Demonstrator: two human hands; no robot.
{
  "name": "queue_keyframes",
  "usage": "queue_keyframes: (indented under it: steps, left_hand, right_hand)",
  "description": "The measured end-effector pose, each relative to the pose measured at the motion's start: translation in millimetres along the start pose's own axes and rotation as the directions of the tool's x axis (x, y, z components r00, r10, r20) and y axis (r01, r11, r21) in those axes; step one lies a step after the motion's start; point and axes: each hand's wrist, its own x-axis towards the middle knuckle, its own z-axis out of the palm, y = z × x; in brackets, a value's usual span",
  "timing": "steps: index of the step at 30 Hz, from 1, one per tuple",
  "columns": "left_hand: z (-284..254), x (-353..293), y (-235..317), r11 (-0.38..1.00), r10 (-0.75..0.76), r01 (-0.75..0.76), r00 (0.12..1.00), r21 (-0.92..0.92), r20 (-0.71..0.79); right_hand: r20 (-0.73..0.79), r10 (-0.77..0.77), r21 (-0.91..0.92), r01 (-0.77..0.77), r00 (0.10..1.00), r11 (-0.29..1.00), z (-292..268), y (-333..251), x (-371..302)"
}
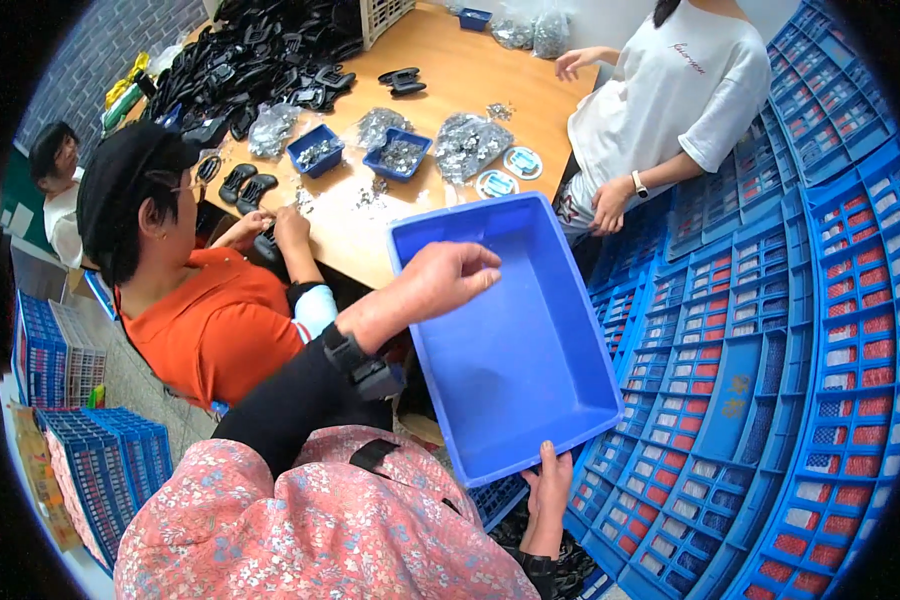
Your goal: Sorting small metal hardware parts from plastic bags into a blue plastic bin in a factory setting.
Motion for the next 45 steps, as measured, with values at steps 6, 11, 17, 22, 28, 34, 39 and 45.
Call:
queue_keyframes:
  steps: [6, 11, 17, 22, 28, 34, 39, 45]
  left_hand:
    - [-6.7, 75.3, -50.0, 0.99, -0.14, 0.14, 0.99, 0.027, 0.005]
    - [-26.1, 139.0, -98.6, 0.982, -0.151, 0.161, 0.983, 0.095, -0.101]
    - [-61.9, 207.0, -152.5, 0.951, -0.203, 0.223, 0.973, 0.213, -0.113]
    - [-80.5, 235.1, -195.3, 0.908, -0.268, 0.308, 0.948, 0.284, -0.17]
    - [-83.1, 277.3, -210.0, 0.849, -0.264, 0.294, 0.956, 0.439, -0.13]
    - [-112.8, 399.7, -142.5, 0.883, 0.105, -0.058, 0.992, 0.466, -0.077]
    - [-140.6, 442.2, -41.3, 0.758, 0.075, -0.009, 0.994, 0.653, -0.074]
    - [-132.3, 469.3, -6.5, 0.736, -0.047, 0.123, 0.99, 0.666, -0.131]
  right_hand:
    - [-0.091, 0.057, -0.064, -0.063, 0.994, 0.996, 1.1, -0.4, -2.5]
    - [-0.14, 0.047, -0.1, -0.062, 0.989, 0.993, 12.5, -15.2, 10.5]
    - [-0.199, 0.053, -0.129, -0.08, 0.978, 0.988, 7.8, -18.5, 31.1]
    - [-0.287, 0.035, -0.153, -0.082, 0.957, 0.985, 9.9, -17.5, 41.9]
    - [-0.34, 0.136, -0.269, -0.235, 0.93, 0.934, 13.2, -28.6, 39.0]
    - [-0.391, 0.144, -0.292, -0.271, 0.909, 0.917, -38.9, 22.8, 50.4]
    - [-0.382, 0.107, -0.436, -0.281, 0.918, 0.855, -31.0, 10.8, 41.0]
    - [-0.359, 0.016, -0.716, -0.286, 0.933, 0.637, 6.4, -26.9, 30.4]
